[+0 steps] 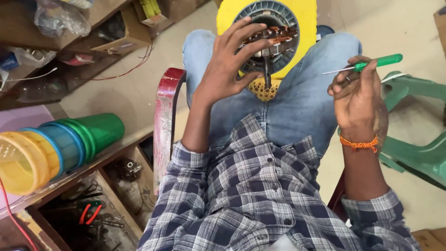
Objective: The person sits with a yellow circular electrical component on their lap and uses a screwdriver to adjust internal parts. They reach for a pen and scissors from a nearby shelf, cut a small piece of tape, and apply it to the component before continuing to adjust the internal wiring with the screwdriver.
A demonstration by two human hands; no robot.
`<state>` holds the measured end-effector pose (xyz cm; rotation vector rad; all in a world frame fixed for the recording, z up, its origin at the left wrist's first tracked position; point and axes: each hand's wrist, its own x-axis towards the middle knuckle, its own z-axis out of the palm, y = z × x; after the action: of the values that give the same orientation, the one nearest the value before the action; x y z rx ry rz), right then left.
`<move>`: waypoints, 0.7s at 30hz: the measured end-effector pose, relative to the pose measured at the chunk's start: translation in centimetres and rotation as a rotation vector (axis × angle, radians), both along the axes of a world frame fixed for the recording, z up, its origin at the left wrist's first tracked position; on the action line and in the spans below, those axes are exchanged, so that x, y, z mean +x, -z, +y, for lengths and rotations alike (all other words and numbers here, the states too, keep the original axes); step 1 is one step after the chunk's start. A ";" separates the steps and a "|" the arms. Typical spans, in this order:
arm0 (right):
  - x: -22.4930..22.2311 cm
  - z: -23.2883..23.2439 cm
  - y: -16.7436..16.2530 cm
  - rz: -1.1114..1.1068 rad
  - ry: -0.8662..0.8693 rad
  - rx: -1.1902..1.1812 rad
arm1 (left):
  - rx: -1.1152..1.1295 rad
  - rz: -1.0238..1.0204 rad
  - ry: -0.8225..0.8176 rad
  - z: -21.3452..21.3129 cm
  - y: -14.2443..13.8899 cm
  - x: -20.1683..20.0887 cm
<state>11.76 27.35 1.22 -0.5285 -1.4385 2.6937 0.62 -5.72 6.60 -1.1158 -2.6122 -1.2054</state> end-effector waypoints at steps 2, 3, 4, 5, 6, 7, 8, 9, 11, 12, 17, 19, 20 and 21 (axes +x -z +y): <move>0.0 -0.1 -0.1 0.001 0.000 0.002 | 0.020 0.004 0.004 0.5 0.4 -0.5; 0.1 -0.1 -0.1 0.000 0.001 0.003 | 0.054 -0.006 0.013 0.6 0.7 -0.7; 0.1 0.1 0.0 0.001 0.006 0.002 | 0.085 -0.016 0.022 0.7 1.1 -1.0; 0.1 0.2 0.2 0.001 0.013 -0.001 | 0.102 -0.021 0.040 0.8 1.5 -1.2; 0.1 0.3 0.3 0.001 0.022 -0.003 | 0.118 -0.026 0.060 1.0 1.9 -1.4; 0.1 0.4 0.5 0.004 0.015 -0.012 | 0.136 -0.029 0.081 1.0 2.2 -1.5; 0.2 0.4 0.6 0.008 0.010 -0.020 | 0.124 -0.044 0.085 1.1 2.4 -1.5; 0.2 0.5 0.7 0.012 0.005 -0.028 | 0.114 -0.059 0.090 1.1 2.6 -1.5; 0.2 0.5 0.8 0.012 0.000 -0.023 | 0.104 -0.080 0.082 1.1 2.8 -1.4; 0.1 0.5 0.8 0.010 -0.001 -0.021 | 0.106 -0.087 0.071 1.2 2.8 -1.4; 0.0 0.5 0.9 0.025 -0.004 -0.029 | 0.109 -0.017 0.019 1.9 2.6 -1.3; 0.0 0.4 0.8 0.027 -0.004 -0.028 | 0.115 0.033 0.003 2.1 2.4 -1.2; 0.0 0.4 0.8 0.024 -0.002 -0.028 | 0.112 0.021 0.002 2.2 2.4 -1.2; 0.0 0.4 0.8 0.021 -0.001 -0.029 | 0.109 0.008 0.001 2.3 2.4 -1.2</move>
<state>11.79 27.78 0.40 -0.5004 -1.3976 2.7160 -0.61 -3.40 4.24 -1.1000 -2.5067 -1.3231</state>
